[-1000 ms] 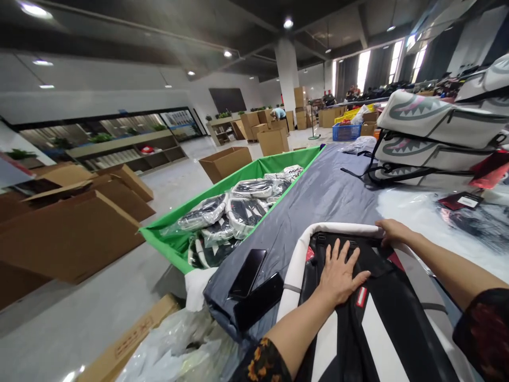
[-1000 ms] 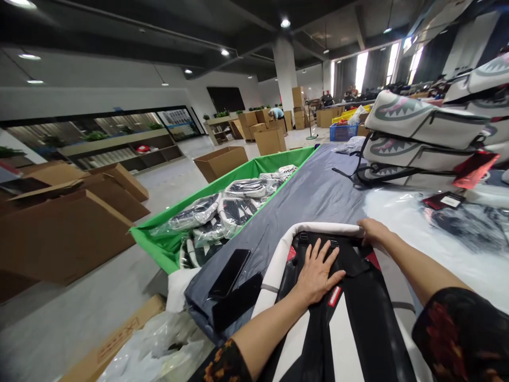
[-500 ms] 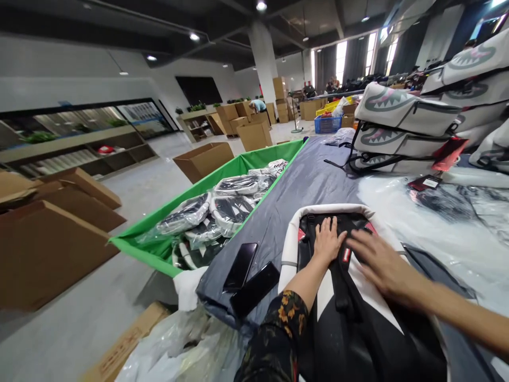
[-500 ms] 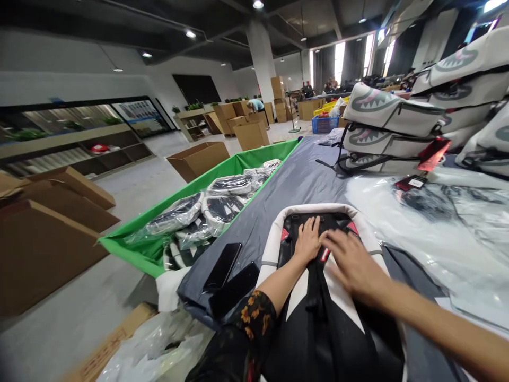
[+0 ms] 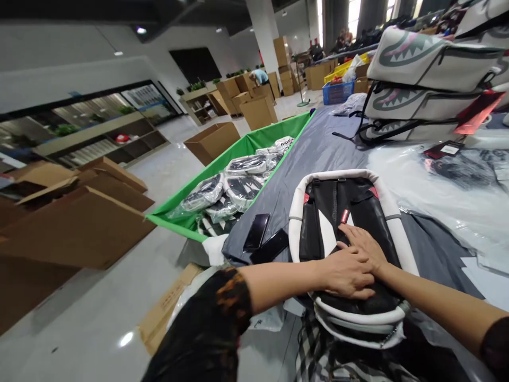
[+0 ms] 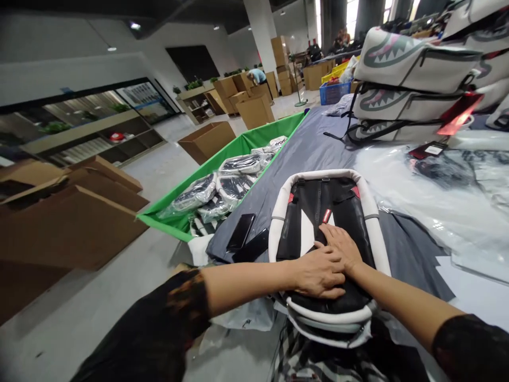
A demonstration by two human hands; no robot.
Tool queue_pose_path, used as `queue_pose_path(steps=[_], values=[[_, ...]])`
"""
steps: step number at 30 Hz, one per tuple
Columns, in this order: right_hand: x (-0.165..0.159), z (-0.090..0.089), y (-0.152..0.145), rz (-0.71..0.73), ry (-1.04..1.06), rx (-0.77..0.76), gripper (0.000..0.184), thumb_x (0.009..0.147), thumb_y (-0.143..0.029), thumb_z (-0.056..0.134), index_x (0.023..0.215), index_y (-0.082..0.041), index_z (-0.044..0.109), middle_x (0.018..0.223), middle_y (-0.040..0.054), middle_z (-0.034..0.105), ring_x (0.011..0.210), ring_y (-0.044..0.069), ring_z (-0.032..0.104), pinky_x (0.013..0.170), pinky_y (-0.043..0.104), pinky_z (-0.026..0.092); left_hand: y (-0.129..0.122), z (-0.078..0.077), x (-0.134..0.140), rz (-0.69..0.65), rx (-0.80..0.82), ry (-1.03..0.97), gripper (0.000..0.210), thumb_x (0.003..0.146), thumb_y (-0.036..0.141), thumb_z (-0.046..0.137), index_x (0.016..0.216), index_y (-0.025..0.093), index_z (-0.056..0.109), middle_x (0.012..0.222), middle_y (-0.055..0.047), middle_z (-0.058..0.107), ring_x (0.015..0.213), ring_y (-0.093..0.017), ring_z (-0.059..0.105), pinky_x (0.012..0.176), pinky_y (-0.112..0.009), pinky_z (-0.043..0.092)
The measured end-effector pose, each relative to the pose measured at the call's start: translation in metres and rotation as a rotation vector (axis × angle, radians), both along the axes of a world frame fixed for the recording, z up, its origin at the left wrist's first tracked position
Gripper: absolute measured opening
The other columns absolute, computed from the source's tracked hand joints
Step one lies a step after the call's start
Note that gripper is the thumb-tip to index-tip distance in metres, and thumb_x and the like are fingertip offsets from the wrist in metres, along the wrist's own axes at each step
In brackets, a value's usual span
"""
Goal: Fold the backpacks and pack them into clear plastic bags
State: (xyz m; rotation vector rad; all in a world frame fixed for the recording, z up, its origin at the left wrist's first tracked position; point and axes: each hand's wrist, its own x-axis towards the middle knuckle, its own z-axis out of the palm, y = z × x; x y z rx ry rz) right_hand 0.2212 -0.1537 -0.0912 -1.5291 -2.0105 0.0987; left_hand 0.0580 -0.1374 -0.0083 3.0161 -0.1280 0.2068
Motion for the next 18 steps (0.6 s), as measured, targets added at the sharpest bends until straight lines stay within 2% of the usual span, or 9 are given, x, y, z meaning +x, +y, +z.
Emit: queue_pose_path(steps=[3, 5, 7, 8, 9, 11, 13, 15, 18], values=[[0.004, 0.006, 0.009, -0.086, 0.095, 0.024, 0.046, 0.105, -0.043, 0.028, 0.130, -0.019, 0.058, 0.115, 0.0126, 0.073, 0.104, 0.026, 0.069, 0.091, 0.044, 0.056, -0.005, -0.031, 0.000, 0.054, 0.107, 0.007, 0.027, 0.098, 0.035, 0.052, 0.091, 0.019, 0.073, 0.089, -0.005, 0.071, 0.097, -0.023, 0.058, 0.108, -0.042, 0.038], [0.009, 0.020, 0.010, -0.128, 0.162, 0.056, 0.047, 0.106, -0.037, 0.018, 0.133, -0.019, 0.053, 0.106, 0.0108, 0.073, 0.093, 0.023, 0.070, 0.082, 0.039, 0.057, -0.002, -0.048, 0.001, 0.142, 0.130, -0.025, 0.027, 0.097, 0.034, 0.051, 0.098, 0.019, 0.072, 0.093, -0.006, 0.071, 0.098, -0.023, 0.058, 0.110, -0.043, 0.037], [0.011, 0.040, 0.004, -0.132, 0.203, 0.111, 0.044, 0.106, -0.036, 0.020, 0.130, -0.020, 0.054, 0.106, 0.0106, 0.072, 0.097, 0.023, 0.068, 0.085, 0.039, 0.055, 0.001, -0.056, 0.003, 0.237, 0.158, -0.033, 0.030, 0.098, 0.037, 0.051, 0.105, 0.016, 0.071, 0.100, -0.009, 0.071, 0.100, -0.025, 0.058, 0.103, -0.045, 0.041], [0.009, 0.051, -0.003, -0.059, 0.187, 0.145, 0.040, 0.105, -0.036, 0.026, 0.124, -0.020, 0.058, 0.106, 0.0105, 0.071, 0.099, 0.023, 0.067, 0.088, 0.040, 0.053, 0.002, -0.057, 0.005, 0.273, 0.172, -0.023, 0.030, 0.098, 0.036, 0.051, 0.107, 0.015, 0.070, 0.103, -0.010, 0.070, 0.102, -0.026, 0.059, 0.099, -0.045, 0.044], [0.006, 0.062, -0.010, 0.096, 0.135, 0.174, 0.036, 0.103, -0.036, 0.032, 0.118, -0.021, 0.061, 0.104, 0.0104, 0.071, 0.099, 0.024, 0.065, 0.089, 0.040, 0.051, 0.004, -0.055, 0.007, 0.288, 0.184, -0.007, 0.029, 0.098, 0.035, 0.052, 0.107, 0.015, 0.070, 0.105, -0.010, 0.070, 0.102, -0.027, 0.060, 0.096, -0.043, 0.046], [-0.005, 0.077, -0.028, 0.586, -0.063, 0.155, 0.025, 0.096, -0.034, 0.044, 0.104, -0.023, 0.065, 0.092, 0.0083, 0.069, 0.089, 0.024, 0.062, 0.083, 0.039, 0.048, 0.009, -0.046, 0.007, 0.249, 0.199, 0.030, 0.022, 0.097, 0.030, 0.054, 0.103, 0.018, 0.071, 0.104, -0.008, 0.070, 0.100, -0.024, 0.061, 0.092, -0.038, 0.047], [-0.017, 0.080, -0.043, 1.000, -0.262, 0.022, 0.018, 0.091, -0.032, 0.049, 0.096, -0.022, 0.063, 0.079, 0.0052, 0.065, 0.075, 0.021, 0.058, 0.070, 0.036, 0.044, 0.015, -0.037, 0.001, 0.201, 0.230, 0.024, 0.021, 0.099, 0.030, 0.053, 0.103, 0.020, 0.071, 0.106, -0.006, 0.070, 0.103, -0.022, 0.061, 0.098, -0.035, 0.045], [-0.026, 0.070, -0.049, 1.125, -0.318, -0.100, 0.013, 0.089, -0.030, 0.048, 0.090, -0.022, 0.059, 0.074, 0.0030, 0.061, 0.065, 0.019, 0.052, 0.062, 0.034, 0.039, 0.019, -0.035, -0.012, 0.311, 0.263, -0.052, 0.034, 0.101, 0.043, 0.050, 0.120, 0.021, 0.068, 0.127, -0.010, 0.065, 0.123, -0.027, 0.055, 0.111, -0.043, 0.037], [-0.028, 0.041, -0.043, 1.126, -0.235, -0.066, 0.012, 0.091, -0.027, 0.041, 0.083, -0.023, 0.049, 0.071, 0.0021, 0.056, 0.063, 0.018, 0.048, 0.062, 0.033, 0.035, 0.021, -0.050, -0.029, 0.641, 0.231, -0.163, 0.068, 0.091, 0.071, 0.053, 0.144, 0.028, 0.055, 0.159, -0.016, 0.038, 0.148, -0.046, 0.026, 0.115, -0.066, 0.024]])
